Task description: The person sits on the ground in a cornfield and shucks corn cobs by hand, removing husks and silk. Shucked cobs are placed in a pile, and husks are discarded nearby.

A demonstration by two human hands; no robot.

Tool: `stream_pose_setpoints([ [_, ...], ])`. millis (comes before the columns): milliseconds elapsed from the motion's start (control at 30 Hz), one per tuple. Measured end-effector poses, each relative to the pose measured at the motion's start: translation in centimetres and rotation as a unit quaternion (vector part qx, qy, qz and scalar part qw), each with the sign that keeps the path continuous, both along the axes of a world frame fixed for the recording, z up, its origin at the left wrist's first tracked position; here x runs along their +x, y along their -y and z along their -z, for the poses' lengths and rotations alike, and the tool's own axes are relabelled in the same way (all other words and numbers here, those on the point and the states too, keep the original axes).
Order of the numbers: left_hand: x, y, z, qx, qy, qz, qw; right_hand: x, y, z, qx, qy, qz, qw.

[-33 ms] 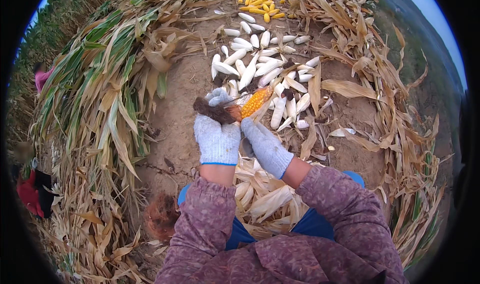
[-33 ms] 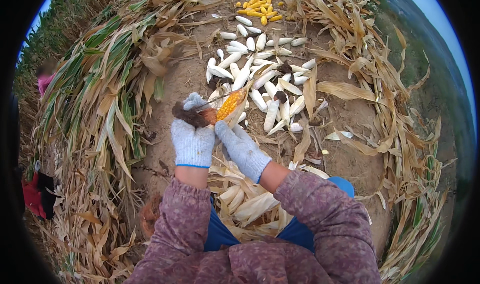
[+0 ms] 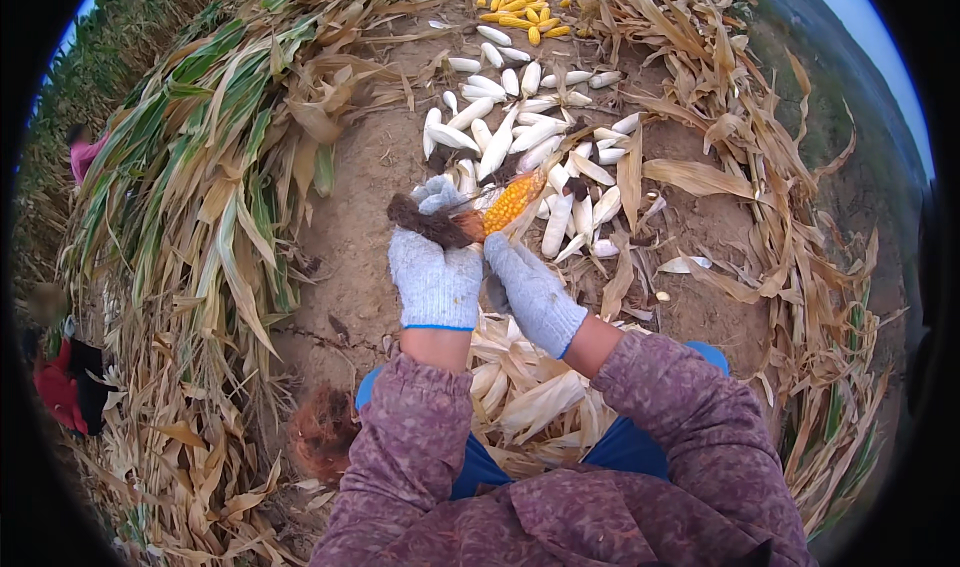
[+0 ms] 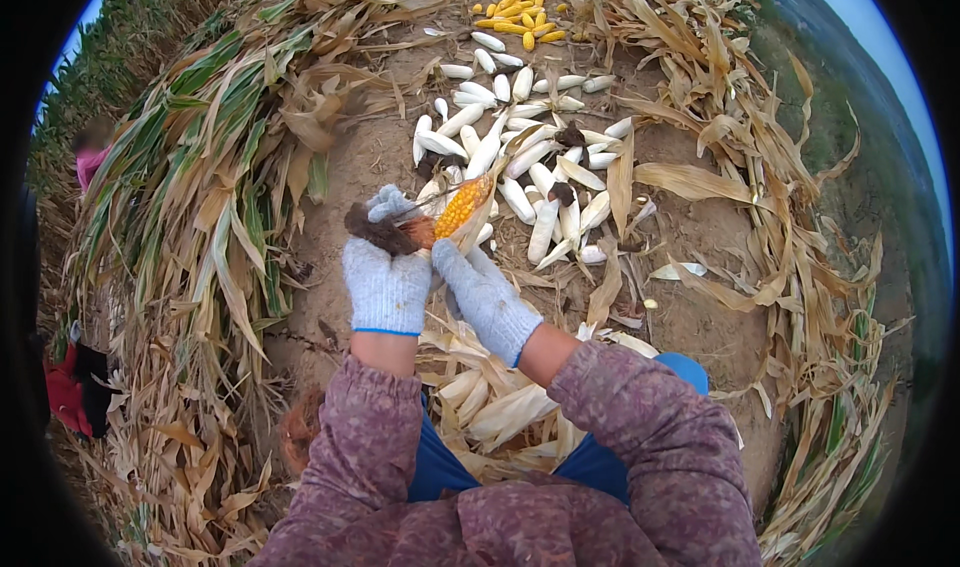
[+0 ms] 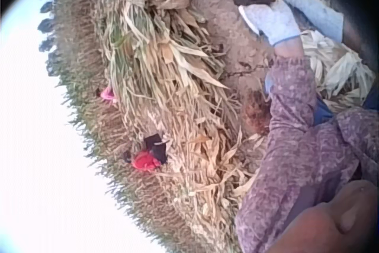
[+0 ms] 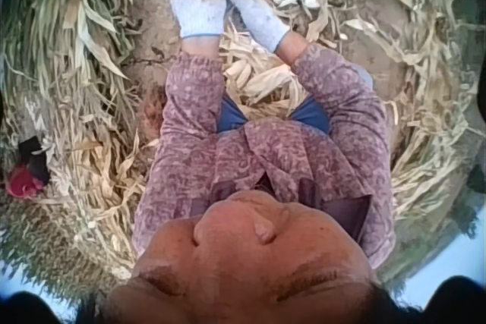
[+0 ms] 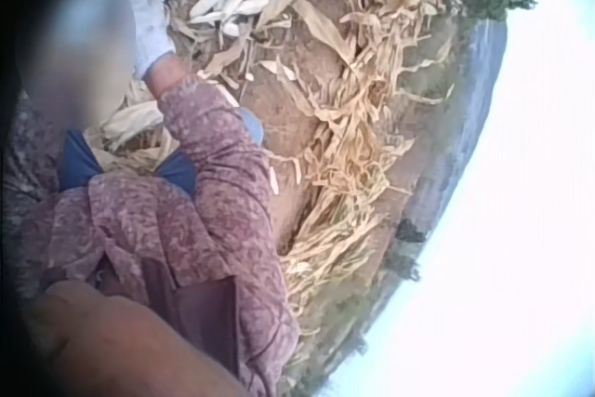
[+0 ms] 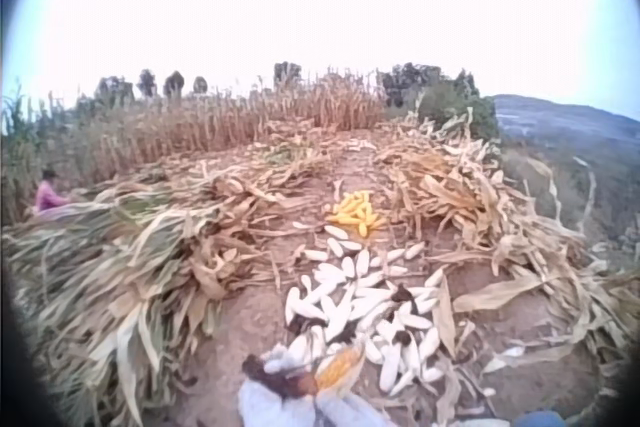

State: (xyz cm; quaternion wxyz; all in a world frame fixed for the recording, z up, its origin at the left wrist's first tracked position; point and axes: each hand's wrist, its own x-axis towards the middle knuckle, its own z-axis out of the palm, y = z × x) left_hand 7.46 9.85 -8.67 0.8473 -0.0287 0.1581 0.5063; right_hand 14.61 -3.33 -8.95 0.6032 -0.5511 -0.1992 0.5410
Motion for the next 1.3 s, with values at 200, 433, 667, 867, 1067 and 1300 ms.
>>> stream_pose_setpoints([
  [200,-0.6,3.7,-3.8,0.050,-0.064,0.048,0.996,1.4,-1.1,0.7,-0.029,-0.285,0.136,0.948],
  [433,-1.7,3.1,-3.3,0.115,0.136,0.122,0.977,0.8,-1.2,-0.5,-0.085,-0.232,0.114,0.962],
  [667,-3.9,1.1,-3.1,0.105,0.029,0.014,0.994,5.6,-1.0,-0.9,0.017,-0.210,0.191,0.959],
  [867,-3.9,0.4,-3.6,0.121,-0.141,-0.065,0.980,7.3,-0.6,-0.1,-0.025,-0.031,0.214,0.976],
  [1067,-8.1,-2.5,-3.2,0.205,-0.232,-0.120,0.943,9.5,0.8,3.7,0.001,0.023,0.180,0.983],
  [1300,-9.1,-3.0,-3.0,0.427,-0.512,-0.042,0.745,7.2,2.9,-2.3,-0.071,0.334,-0.181,0.922],
])
